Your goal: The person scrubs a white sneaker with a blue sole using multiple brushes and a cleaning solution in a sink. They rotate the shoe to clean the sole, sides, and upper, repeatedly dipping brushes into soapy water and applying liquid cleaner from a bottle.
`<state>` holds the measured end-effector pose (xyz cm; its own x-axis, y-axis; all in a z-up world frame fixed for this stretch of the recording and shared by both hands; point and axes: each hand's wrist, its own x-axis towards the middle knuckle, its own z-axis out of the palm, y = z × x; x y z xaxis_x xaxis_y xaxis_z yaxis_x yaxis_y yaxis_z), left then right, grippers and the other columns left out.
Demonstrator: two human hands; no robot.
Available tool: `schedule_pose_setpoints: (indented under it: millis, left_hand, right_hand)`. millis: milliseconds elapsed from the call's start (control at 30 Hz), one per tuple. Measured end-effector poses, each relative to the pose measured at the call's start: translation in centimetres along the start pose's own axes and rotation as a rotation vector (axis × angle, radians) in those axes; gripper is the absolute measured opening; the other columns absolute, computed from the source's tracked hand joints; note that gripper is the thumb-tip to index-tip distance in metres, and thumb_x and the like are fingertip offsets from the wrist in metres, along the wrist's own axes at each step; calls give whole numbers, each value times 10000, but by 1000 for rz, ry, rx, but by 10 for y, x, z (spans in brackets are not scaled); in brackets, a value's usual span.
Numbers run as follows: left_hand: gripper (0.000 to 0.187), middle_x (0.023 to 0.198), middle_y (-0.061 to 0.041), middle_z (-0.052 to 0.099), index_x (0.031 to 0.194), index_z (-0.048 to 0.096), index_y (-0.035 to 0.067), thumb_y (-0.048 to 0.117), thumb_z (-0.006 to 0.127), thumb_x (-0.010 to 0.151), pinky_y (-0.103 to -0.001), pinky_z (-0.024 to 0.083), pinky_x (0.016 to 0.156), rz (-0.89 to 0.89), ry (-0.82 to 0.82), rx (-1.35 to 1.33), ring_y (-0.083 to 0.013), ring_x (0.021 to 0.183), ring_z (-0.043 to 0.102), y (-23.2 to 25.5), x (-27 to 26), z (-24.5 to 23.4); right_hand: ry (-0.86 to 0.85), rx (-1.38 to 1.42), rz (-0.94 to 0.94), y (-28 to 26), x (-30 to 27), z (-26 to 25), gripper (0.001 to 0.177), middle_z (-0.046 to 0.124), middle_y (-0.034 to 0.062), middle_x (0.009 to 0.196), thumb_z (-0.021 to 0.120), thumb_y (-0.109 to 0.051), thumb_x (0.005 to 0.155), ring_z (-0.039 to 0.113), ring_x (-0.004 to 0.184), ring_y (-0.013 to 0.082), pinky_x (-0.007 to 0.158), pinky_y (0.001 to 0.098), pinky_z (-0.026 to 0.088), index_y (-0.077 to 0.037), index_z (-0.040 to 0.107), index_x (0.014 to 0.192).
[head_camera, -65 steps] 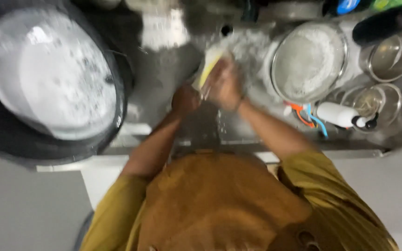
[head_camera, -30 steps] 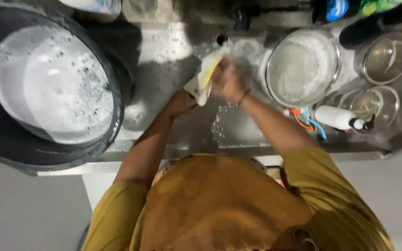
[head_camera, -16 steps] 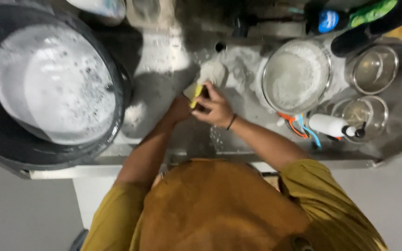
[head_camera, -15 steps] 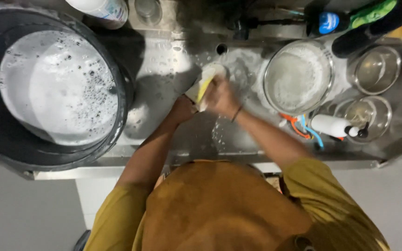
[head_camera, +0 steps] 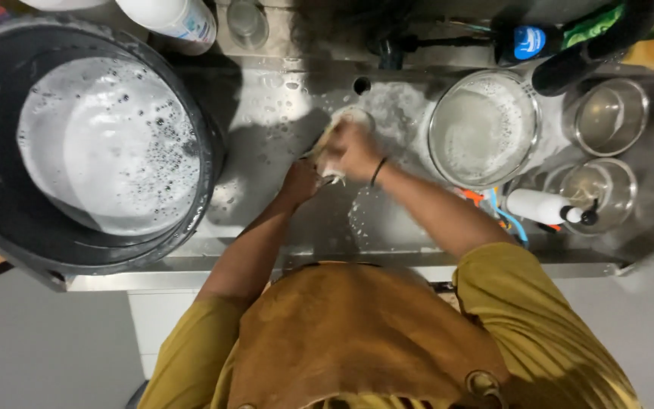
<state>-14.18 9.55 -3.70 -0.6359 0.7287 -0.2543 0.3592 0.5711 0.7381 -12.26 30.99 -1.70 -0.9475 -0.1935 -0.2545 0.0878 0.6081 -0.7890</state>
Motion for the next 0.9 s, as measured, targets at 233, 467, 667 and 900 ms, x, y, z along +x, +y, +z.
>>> schedule_pose_setpoints:
  millis: [233,467,667,900]
  left_hand:
    - [706,667,-133,675,1337,598,-17,499,787,893,-381,546,808,-4,44,-36,-313,664,696,-21,1,23]
    - [365,486,19,430,577,539,174,242,635,923,-396,375,511,520,401,412,-230,419,378,-56,7,48]
    - [224,1245,-152,595,1015,757,146,158,748,792,-462,414,865,202,552,540,-351,967,551,9,-18,29]
    - [343,1524,-69,381,1244,692,82,283,688,966,-379,608,926,-244,-143,559,-374,1412,387,61,72,-7]
  right_hand:
    - [345,-15,221,-6,1,-7,362,653,211,1180,786,-324,869,662,1115,427,926,513,547,-64,721,1113]
    - [504,114,-32,-67,-35,1,321,543,387,1173,780,-116,810,613,1015,601,917,600,567,87,694,1042]
    - [985,-212,-242,-42,-120,-95,293,586,153,774,807,127,733,475,399,221,348,279,399,27,706,989]
    - [842,-83,791,170,-152,-110,350,754,23,1032,859,-543,782,717,1035,244,913,369,577,-311,791,1036]
